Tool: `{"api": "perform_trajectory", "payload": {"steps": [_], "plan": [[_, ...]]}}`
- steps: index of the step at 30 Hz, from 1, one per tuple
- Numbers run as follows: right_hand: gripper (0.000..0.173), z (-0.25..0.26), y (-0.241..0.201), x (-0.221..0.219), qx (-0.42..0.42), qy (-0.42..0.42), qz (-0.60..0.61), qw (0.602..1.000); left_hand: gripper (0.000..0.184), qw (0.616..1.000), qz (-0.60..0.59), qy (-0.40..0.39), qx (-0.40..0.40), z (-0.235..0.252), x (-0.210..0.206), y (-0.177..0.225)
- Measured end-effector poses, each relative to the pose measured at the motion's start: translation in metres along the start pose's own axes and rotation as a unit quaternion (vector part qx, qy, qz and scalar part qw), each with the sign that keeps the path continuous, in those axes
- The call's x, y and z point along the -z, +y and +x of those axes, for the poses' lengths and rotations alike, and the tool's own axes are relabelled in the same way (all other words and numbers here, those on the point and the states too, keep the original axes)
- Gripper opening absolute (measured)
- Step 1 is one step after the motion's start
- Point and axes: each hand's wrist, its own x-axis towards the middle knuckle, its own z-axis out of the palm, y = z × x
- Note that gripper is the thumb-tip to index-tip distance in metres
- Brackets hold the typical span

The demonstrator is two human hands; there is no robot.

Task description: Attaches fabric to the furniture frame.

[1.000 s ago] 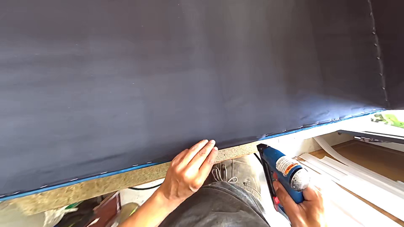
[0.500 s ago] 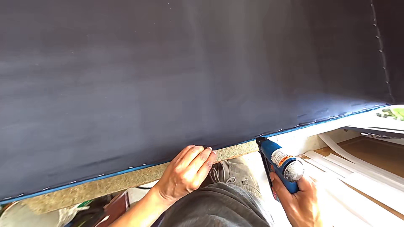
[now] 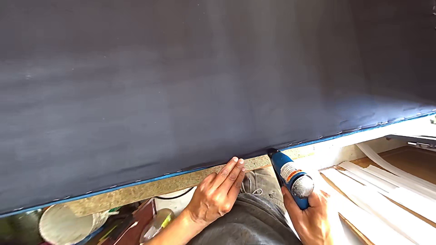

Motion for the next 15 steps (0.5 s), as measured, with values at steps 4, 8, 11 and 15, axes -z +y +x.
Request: {"api": "perform_trajectory", "payload": {"steps": [4,8,11,15], "plan": [[0.027,-0.011,-0.032,-0.001,-0.018,-0.037,0.036,0.999,0.024,0.998,-0.02,0.038,0.037,-0.017,0.022,-0.03],[0.024,-0.018,-0.043,-0.017,-0.03,-0.007,0.021,0.999,0.025,0.998,-0.038,0.042,0.014,-0.028,0.03,-0.07],[0.024,-0.021,-0.045,-0.025,-0.044,0.017,0.006,0.999,0.023,0.996,-0.066,0.047,-0.046,-0.028,0.03,-0.083],[0.024,-0.021,-0.045,-0.031,-0.055,0.048,-0.012,0.997,0.023,0.989,-0.069,0.069,-0.107,-0.032,0.028,-0.089]]}}
